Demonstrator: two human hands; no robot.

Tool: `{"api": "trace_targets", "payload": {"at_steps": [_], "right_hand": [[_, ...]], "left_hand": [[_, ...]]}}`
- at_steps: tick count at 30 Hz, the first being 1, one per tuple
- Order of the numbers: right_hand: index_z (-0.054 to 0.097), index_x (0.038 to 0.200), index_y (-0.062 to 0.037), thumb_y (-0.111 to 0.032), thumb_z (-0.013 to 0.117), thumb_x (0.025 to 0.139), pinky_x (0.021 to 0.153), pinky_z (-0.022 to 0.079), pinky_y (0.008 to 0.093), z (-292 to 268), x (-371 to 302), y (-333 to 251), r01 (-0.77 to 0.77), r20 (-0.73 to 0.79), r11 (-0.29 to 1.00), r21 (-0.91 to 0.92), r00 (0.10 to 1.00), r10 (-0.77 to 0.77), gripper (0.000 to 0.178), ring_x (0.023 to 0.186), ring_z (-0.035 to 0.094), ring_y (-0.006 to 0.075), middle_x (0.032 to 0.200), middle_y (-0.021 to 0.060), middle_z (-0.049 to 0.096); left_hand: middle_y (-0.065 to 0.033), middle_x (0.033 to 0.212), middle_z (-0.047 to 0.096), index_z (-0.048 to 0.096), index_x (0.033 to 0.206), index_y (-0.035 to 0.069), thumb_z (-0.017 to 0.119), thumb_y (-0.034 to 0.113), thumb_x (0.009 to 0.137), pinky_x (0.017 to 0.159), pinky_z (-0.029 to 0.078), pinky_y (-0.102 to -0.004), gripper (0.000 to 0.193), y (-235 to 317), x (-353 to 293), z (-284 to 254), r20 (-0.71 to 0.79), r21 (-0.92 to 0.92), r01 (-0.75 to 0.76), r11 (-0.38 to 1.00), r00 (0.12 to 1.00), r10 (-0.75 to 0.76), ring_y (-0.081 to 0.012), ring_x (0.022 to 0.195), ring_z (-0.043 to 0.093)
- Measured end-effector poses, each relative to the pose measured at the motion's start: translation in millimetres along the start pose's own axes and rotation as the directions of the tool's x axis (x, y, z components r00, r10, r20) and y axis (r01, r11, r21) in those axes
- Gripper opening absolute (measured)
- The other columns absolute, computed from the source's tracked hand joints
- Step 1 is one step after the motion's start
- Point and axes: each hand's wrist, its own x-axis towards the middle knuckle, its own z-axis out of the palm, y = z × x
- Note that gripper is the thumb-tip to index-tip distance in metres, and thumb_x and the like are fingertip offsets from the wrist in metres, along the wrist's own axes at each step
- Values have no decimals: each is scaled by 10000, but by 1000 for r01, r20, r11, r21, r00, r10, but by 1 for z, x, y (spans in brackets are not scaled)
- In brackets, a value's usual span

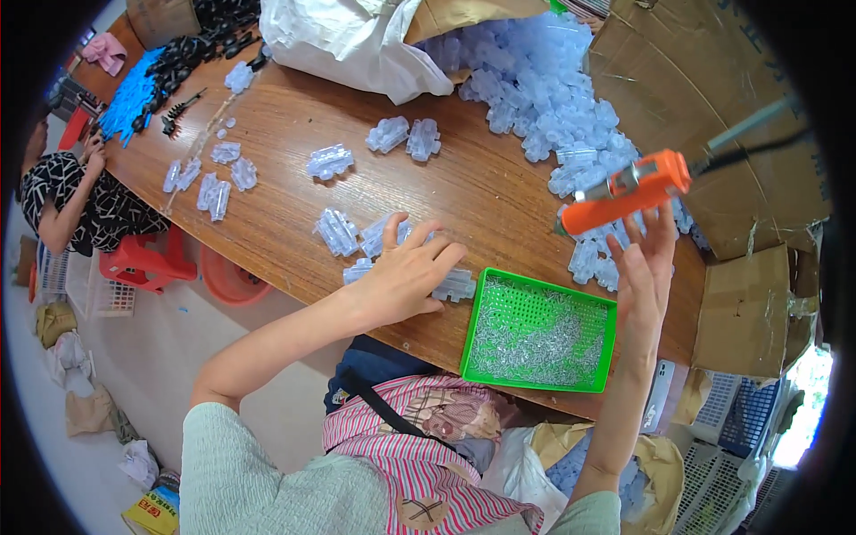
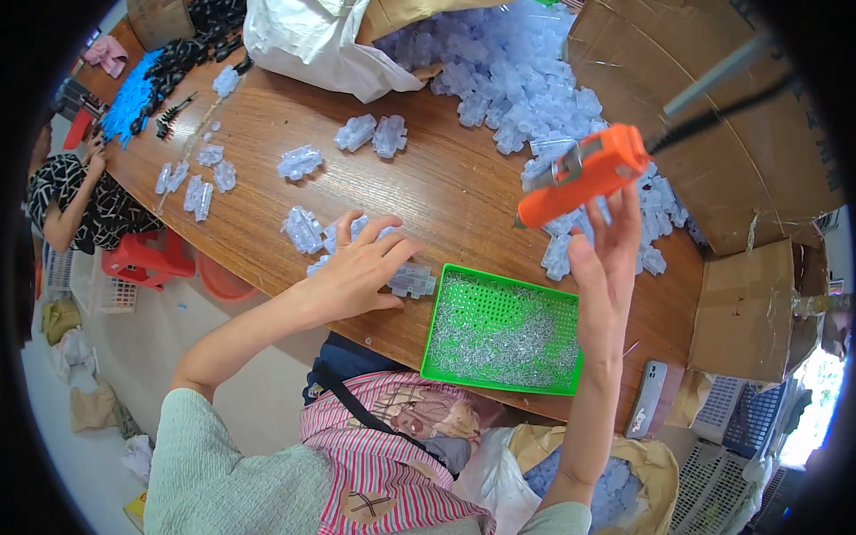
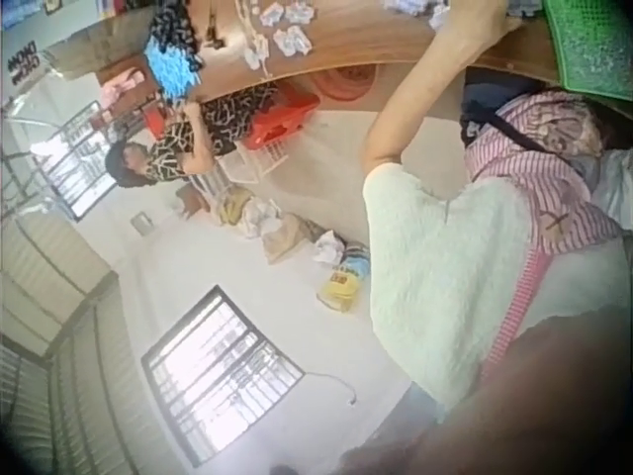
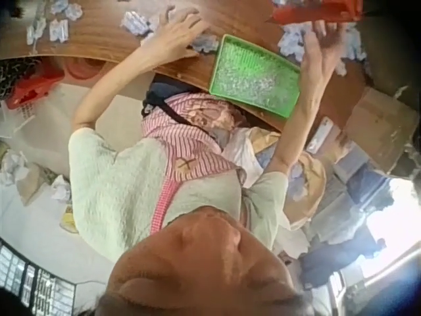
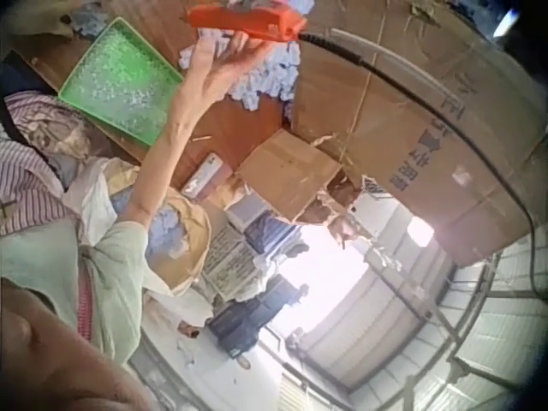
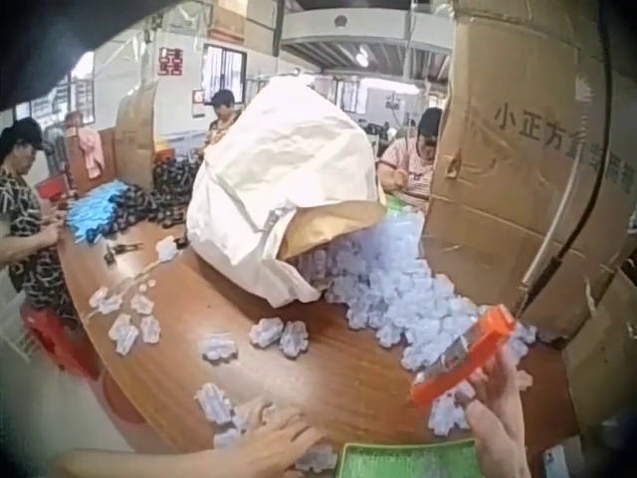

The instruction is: Assembling small plastic toy components using a specialized handheld assembly tool.

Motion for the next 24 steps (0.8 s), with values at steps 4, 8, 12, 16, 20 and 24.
{"api": "trace_targets", "payload": {"at_steps": [4, 8, 12, 16, 20, 24], "right_hand": [[295, 1458, -47, -235, 558, 940, 1060, 376, 448, -4, 1, 16, -61, 78, 997, -49, 995, 65, 611, 1270, 470, 265, 1404, 156, 443], [378, 1391, 21, -215, 602, 904, 992, 447, 444, -3, -4, 16, -78, 9, 995, -68, 997, 79, 585, 1100, 567, 229, 1211, 122, 550], [472, 1239, 31, -382, 626, 835, 854, 499, 448, 3, -5, 39, 23, 38, 996, 91, 999, -26, 598, 785, 528, 154, 891, 63, 509], [495, 1114, 2, -502, 593, 842, 647, 509, 376, 15, -25, 47, -53, 32, 966, 254, 998, 46, 581, 676, 503, 150, 744, 59, 487], [492, 1104, -18, -583, 593, 842, 517, 473, 319, 33, -45, 60, -62, -5, 927, 370, 998, 69, 631, 610, 496, 166, 675, 56, 488], [494, 1094, -20, -605, 598, 836, 521, 474, 321, 42, -52, 71, -16, 8, 921, 388, 1000, 14, 649, 613, 501, 168, 680, 62, 492]], "left_hand": [[-62, 1127, 570, 513, 1201, 125, 817, 206, 655, 1054, 183, -562, 630, -5, -4, 6, -41, -77, -17, 997, 999, 14, -262, 1270, 412], [-77, 1091, 576, 588, 1135, 95, 785, 140, 660, 1030, 304, -469, 516, -5, -6, -2, -182, -168, -26, 985, 983, -5, -254, 1167, 507], [-131, 1080, 562, 585, 1176, 41, 756, 57, 680, 827, 496, -343, 525, 15, 3, -5, -212, -565, -37, 824, 972, -101, -284, 1040, 560], [-137, 1091, 580, 569, 1252, 76, 762, 74, 693, 863, 482, -372, 591, 27, 25, 11, -247, -576, -60, 816, 963, -104, -294, 1013, 575], [-145, 1132, 617, 504, 1340, 84, 779, 82, 703, 872, 486, -378, 694, 26, 35, 27, -212, -609, -75, 790, 975, -71, -279, 1021, 593], [-134, 1151, 609, 420, 1397, 87, 785, 65, 716, 933, 488, -373, 773, 23, 35, 37, -195, -678, -62, 732, 976, -98, -267, 1090, 599]]}}
